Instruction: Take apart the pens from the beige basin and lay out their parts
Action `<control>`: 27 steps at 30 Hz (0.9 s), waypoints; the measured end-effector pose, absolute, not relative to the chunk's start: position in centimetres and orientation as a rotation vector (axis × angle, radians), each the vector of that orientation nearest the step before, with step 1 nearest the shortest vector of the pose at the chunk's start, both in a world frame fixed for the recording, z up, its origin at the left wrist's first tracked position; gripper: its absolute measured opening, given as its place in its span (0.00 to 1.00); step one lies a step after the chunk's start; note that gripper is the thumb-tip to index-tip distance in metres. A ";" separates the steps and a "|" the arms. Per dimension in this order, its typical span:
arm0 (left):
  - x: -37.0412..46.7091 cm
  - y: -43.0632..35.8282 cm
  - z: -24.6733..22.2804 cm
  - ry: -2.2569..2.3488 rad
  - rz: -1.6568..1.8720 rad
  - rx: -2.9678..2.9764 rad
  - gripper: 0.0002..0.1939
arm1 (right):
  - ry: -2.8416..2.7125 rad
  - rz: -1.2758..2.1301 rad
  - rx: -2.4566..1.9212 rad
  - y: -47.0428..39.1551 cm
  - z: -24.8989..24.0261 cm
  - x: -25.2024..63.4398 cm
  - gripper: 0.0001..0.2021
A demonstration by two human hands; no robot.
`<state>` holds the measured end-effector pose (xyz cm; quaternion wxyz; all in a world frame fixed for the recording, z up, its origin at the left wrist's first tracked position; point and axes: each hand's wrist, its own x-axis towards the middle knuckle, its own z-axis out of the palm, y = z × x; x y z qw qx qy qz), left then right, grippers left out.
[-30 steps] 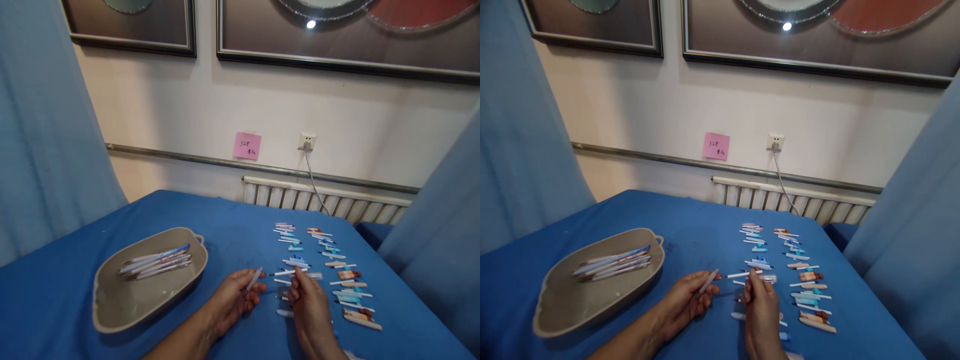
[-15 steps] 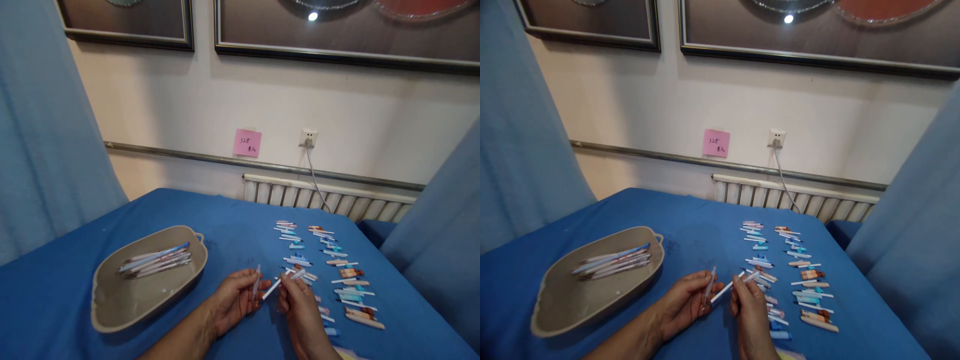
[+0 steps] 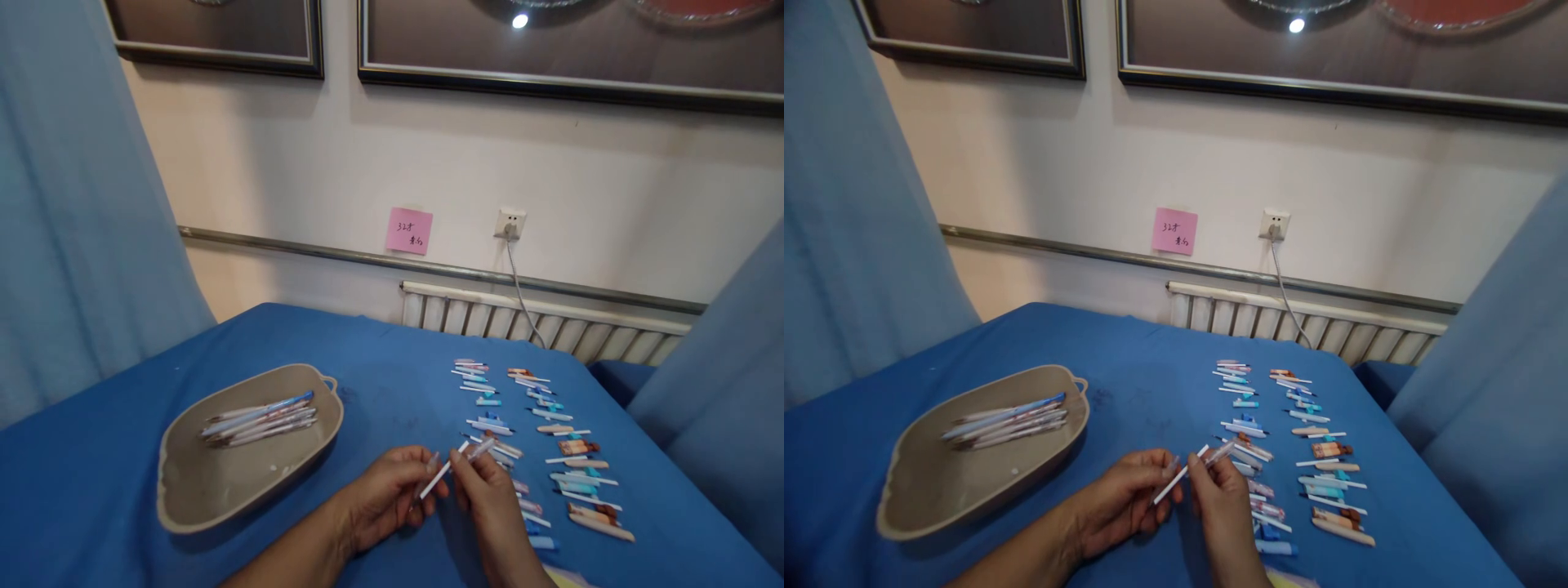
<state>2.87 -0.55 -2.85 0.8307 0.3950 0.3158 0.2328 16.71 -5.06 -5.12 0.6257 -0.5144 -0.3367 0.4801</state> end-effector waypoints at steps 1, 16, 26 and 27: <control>2.9 -0.6 -2.9 0.679 0.488 0.860 0.12 | -0.799 1.089 -1.200 -5.1 -5.0 16.7 0.21; 2.9 -0.4 -3.1 0.705 0.545 0.869 0.12 | -0.540 1.275 -0.961 -4.7 -5.7 17.1 0.17; 2.8 -0.5 -2.7 0.655 0.506 0.904 0.13 | -0.246 1.445 -0.799 -5.0 -5.3 17.7 0.11; 2.8 -0.5 -2.7 0.647 0.509 0.909 0.13 | -0.201 1.481 -0.762 -4.9 -5.1 17.8 0.11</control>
